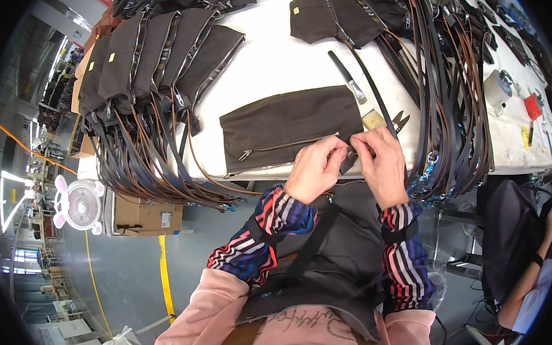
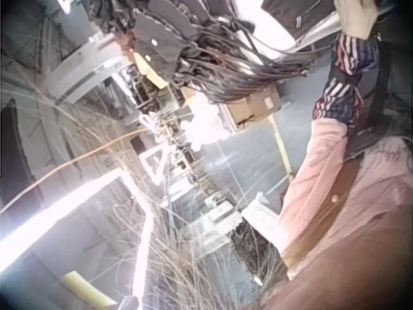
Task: Assembling leather bags by attaching straps and hardware using hand tools in a workshop environment.
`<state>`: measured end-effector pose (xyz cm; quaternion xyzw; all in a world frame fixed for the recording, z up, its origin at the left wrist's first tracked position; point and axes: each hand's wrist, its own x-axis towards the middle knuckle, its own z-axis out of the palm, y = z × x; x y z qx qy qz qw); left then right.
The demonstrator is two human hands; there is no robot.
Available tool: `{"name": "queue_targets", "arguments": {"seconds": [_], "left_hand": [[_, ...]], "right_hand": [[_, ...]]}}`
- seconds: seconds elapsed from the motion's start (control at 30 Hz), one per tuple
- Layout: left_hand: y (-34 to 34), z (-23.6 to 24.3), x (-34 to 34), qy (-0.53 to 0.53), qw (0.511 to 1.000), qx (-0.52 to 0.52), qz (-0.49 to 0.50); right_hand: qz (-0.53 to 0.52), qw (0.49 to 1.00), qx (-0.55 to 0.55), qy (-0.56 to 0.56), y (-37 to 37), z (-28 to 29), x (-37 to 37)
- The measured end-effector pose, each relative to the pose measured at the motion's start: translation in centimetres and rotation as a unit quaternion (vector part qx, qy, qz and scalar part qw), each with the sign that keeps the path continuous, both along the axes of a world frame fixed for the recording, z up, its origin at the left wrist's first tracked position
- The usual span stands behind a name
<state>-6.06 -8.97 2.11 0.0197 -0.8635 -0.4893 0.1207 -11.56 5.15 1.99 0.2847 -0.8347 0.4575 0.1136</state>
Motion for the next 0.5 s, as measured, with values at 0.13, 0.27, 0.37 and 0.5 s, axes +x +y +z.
{"name": "queue_targets", "arguments": {"seconds": [0.13, 0.27, 0.37, 0.5], "left_hand": [[-0.8, -0.4, -1.1, -0.050, 0.998, 0.026, -0.041], [-0.9, 0.2, -1.6, -0.147, 0.986, 0.054, -0.054], [-0.8, -0.3, -1.7, -0.155, 0.982, 0.093, -0.059], [-1.2, -0.9, -1.8, -0.135, 0.980, 0.132, -0.066]], "right_hand": [[0.055, 0.994, 0.000, -0.097, -0.3, -0.4, -2.1], [0.064, 0.988, -0.033, -0.135, -0.1, -0.5, -2.1], [0.049, 0.988, -0.081, -0.124, 0.4, -0.5, -1.3], [0.036, 0.992, 0.003, 0.123, 2.4, 0.9, 0.3]]}}
